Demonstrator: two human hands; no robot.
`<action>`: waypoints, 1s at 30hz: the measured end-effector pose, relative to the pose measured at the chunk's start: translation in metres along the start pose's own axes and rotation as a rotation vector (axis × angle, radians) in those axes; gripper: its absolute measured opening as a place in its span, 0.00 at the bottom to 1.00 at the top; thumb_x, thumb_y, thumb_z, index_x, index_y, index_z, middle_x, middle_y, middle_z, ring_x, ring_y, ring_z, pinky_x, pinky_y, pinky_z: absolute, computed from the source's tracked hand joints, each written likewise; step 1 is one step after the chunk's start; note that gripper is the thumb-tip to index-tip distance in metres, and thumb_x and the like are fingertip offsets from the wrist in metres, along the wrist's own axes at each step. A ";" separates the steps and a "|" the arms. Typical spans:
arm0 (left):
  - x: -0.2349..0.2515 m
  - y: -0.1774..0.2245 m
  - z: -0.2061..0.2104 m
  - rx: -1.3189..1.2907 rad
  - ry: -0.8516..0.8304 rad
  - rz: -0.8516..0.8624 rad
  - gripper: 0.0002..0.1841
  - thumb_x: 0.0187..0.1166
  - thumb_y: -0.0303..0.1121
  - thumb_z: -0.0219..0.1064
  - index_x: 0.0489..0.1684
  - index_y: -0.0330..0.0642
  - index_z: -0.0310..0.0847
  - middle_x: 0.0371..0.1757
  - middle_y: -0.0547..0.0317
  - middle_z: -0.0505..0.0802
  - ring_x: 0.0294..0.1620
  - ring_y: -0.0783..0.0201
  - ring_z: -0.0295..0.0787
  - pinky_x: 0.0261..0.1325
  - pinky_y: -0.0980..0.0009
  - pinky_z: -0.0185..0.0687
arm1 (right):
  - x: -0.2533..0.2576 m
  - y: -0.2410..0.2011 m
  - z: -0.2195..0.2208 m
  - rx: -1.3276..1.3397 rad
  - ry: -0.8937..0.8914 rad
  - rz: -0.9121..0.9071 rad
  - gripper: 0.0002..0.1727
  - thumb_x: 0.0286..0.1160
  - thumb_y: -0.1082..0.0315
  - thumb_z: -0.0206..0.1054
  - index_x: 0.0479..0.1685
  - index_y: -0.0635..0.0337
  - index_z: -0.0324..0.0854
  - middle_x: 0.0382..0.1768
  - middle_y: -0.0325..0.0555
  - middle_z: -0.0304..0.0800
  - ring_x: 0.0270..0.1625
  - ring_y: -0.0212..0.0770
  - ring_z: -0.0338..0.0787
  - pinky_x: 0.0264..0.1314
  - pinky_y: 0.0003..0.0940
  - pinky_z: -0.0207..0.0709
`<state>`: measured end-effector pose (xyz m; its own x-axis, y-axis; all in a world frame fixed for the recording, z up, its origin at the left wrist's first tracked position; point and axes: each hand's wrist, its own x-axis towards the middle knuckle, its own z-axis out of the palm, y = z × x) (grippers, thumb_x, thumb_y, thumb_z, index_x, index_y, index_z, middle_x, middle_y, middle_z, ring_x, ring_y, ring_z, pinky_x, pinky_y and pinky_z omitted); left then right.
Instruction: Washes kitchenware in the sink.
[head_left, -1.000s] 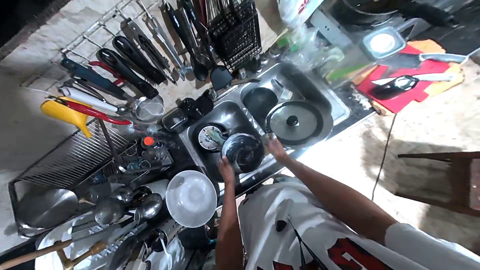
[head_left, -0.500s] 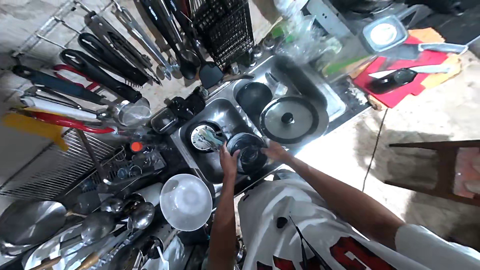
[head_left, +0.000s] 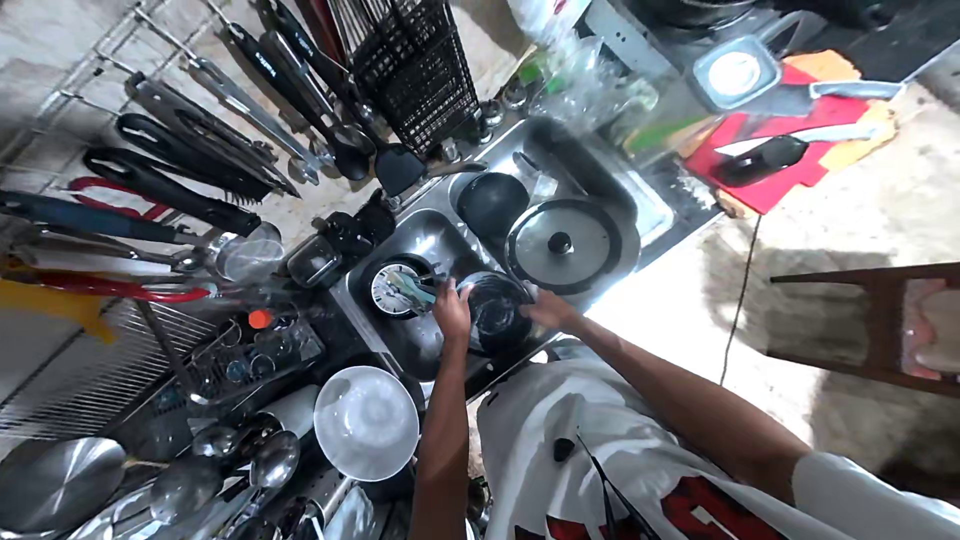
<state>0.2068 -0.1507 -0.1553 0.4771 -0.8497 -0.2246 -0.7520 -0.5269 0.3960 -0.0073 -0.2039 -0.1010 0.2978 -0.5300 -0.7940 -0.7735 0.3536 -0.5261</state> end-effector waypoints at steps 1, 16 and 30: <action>0.001 0.002 0.001 0.019 0.016 0.025 0.29 0.82 0.57 0.67 0.70 0.44 0.84 0.62 0.47 0.93 0.58 0.46 0.93 0.62 0.45 0.86 | 0.000 0.001 -0.002 0.006 -0.005 0.008 0.42 0.76 0.57 0.69 0.93 0.48 0.58 0.71 0.61 0.83 0.74 0.60 0.83 0.76 0.65 0.73; 0.002 -0.001 0.014 -0.226 0.309 -0.164 0.24 0.75 0.54 0.75 0.50 0.40 0.87 0.46 0.50 0.94 0.43 0.53 0.93 0.53 0.49 0.89 | 0.001 0.033 -0.031 0.016 0.067 0.073 0.37 0.74 0.57 0.72 0.86 0.54 0.68 0.68 0.63 0.86 0.71 0.61 0.85 0.74 0.66 0.75; -0.014 -0.090 0.081 -0.873 -0.053 -0.760 0.19 0.89 0.35 0.60 0.66 0.27 0.80 0.59 0.34 0.90 0.57 0.46 0.90 0.63 0.51 0.86 | -0.022 0.008 -0.023 -0.143 0.117 0.137 0.31 0.80 0.54 0.66 0.79 0.59 0.71 0.59 0.64 0.89 0.63 0.63 0.89 0.67 0.66 0.78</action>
<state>0.2308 -0.0926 -0.2601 0.6360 -0.3305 -0.6973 0.3004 -0.7263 0.6182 -0.0329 -0.2077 -0.0808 0.1238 -0.5729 -0.8102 -0.8760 0.3205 -0.3605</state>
